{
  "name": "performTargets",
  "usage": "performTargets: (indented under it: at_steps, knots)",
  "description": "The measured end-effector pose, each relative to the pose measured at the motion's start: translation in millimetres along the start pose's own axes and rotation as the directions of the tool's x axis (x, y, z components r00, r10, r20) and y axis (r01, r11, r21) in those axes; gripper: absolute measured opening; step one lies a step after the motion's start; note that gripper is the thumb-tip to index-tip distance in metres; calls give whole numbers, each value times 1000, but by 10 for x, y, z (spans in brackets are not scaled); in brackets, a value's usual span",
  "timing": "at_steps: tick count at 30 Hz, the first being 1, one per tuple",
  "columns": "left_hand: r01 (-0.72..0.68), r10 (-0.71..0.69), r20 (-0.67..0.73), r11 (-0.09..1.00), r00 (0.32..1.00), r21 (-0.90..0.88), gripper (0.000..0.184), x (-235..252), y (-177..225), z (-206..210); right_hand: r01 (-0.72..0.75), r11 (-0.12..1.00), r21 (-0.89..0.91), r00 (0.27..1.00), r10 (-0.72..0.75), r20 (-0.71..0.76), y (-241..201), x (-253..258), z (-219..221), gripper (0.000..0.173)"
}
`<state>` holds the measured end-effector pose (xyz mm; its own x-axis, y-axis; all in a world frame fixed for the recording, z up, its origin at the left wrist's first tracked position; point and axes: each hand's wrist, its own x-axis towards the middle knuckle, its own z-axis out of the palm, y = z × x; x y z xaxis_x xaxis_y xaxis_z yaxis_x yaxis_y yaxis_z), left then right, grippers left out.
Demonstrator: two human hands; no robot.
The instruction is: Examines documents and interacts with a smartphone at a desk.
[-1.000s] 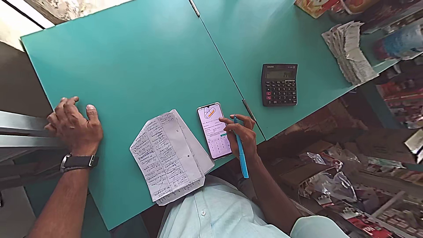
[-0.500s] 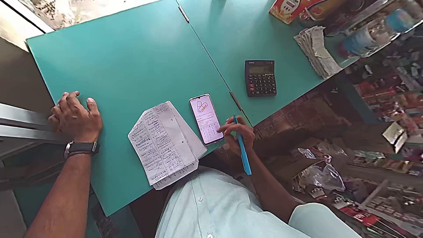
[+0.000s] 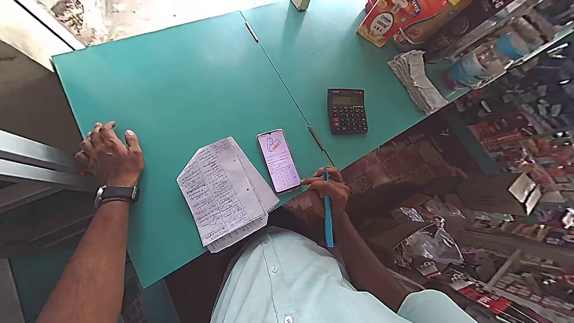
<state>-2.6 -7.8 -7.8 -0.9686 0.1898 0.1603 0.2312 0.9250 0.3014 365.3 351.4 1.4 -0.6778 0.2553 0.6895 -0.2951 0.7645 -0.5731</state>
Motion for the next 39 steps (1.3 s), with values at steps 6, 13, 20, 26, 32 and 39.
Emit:
performTargets:
  at_steps: [6, 13, 20, 26, 32, 39]
  knots:
    - [9, -9, -10, 1000, 1000, 16, 68, 3, 31, 0, -63, 997, 42, 997, 65, -33, 44, 145, 50, 12]
    - [20, -19, -31, 999, 999, 27, 66, 6, 27, 16, -106, 994, 20, 994, 106, 0, 58, 274, 235, 16]
    - [11, -10, -28, 1000, 1000, 27, 66, 1, 11, 27, -130, 991, 39, 991, 130, 7, 71, 187, 190, 13]
    - [10, -9, -26, 1000, 1000, 29, 66, 17, 9, 23, -145, 987, 67, 983, 152, -105, 240, 211, 275, 14]
    - [-2, 2, -2, 1000, 1000, 30, 67, 17, -8, 31, -87, 987, 133, 995, 92, -35, 319, 132, 282, 10]
    - [4, -4, 12, 999, 1000, 35, 68, 15, -9, 20, -146, 987, -68, 987, 150, 60, 294, 173, 337, 19]
